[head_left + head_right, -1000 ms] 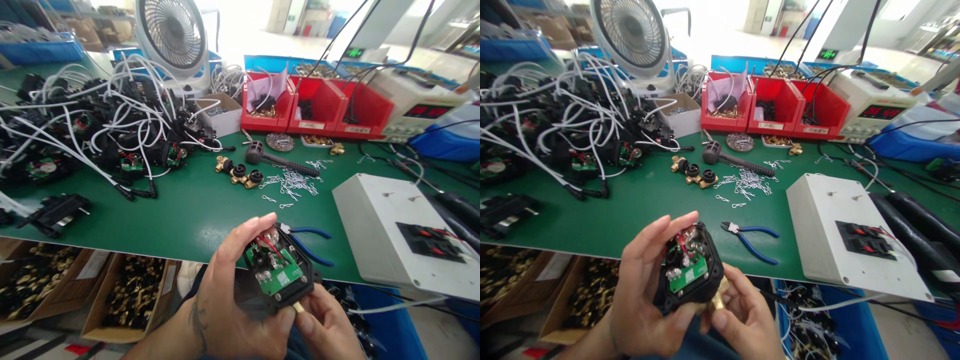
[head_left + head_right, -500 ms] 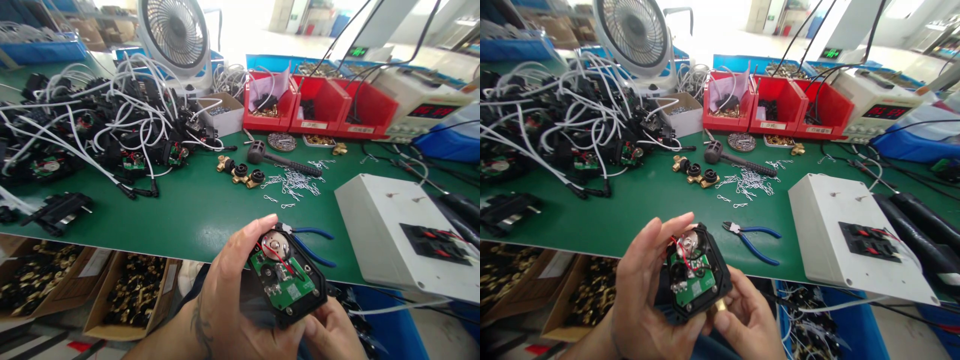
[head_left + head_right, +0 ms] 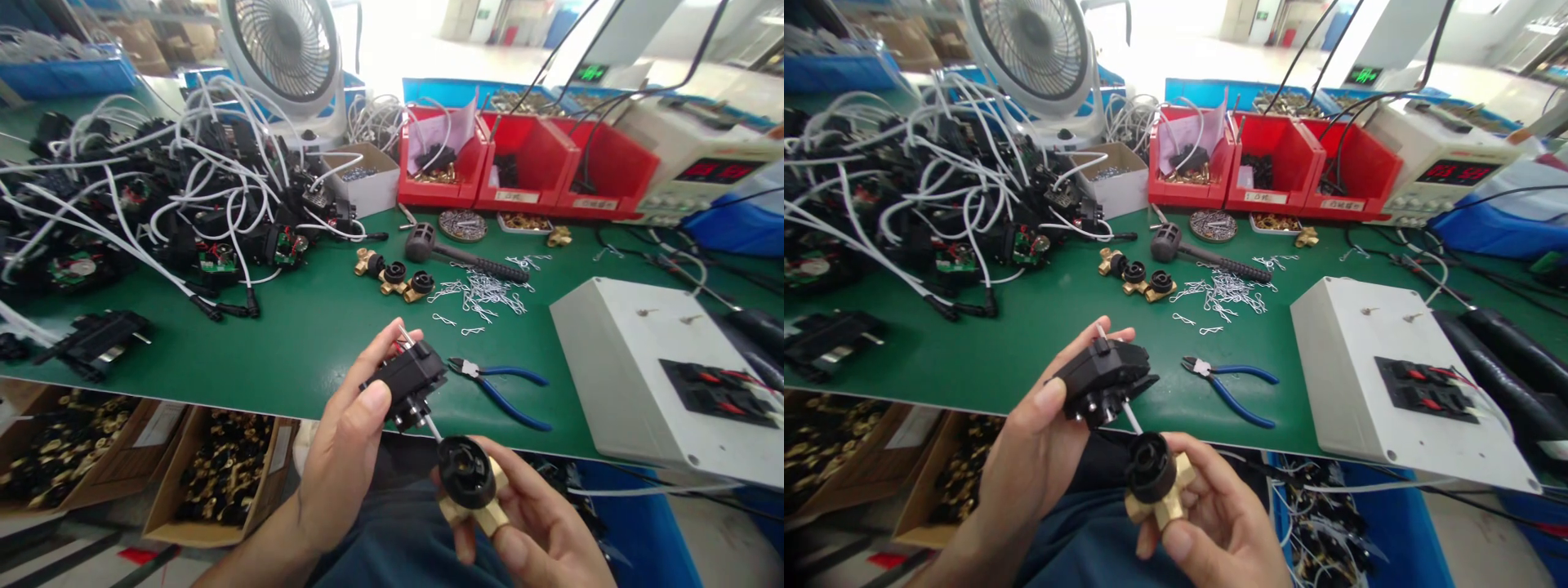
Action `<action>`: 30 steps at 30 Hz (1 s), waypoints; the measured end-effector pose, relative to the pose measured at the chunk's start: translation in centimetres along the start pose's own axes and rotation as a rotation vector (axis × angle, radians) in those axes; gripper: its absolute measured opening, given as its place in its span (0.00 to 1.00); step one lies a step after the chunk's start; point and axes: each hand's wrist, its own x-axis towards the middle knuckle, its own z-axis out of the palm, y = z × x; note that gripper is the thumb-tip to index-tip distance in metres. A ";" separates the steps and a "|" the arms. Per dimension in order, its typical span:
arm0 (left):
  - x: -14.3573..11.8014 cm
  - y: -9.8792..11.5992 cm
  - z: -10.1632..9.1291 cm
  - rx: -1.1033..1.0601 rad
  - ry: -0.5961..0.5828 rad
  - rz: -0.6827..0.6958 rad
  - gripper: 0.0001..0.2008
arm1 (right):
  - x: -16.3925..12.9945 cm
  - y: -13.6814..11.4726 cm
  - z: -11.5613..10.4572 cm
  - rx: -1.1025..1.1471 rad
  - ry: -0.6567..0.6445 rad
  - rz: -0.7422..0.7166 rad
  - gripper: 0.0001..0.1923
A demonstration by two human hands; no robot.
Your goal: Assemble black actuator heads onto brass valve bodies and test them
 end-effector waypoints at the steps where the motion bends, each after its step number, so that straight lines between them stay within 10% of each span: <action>1: 0.0 -0.1 0.0 -0.003 0.007 0.003 0.21 | 0.0 0.0 0.0 -0.007 -0.007 0.000 0.27; 17: -1.2 1.0 1.4 0.423 -0.143 0.250 0.23 | 0.8 -1.0 0.3 0.064 -0.163 0.079 0.24; 30: 0.1 -0.2 0.3 0.818 -0.250 0.419 0.32 | 2.3 -0.9 1.4 -0.007 0.021 -0.115 0.19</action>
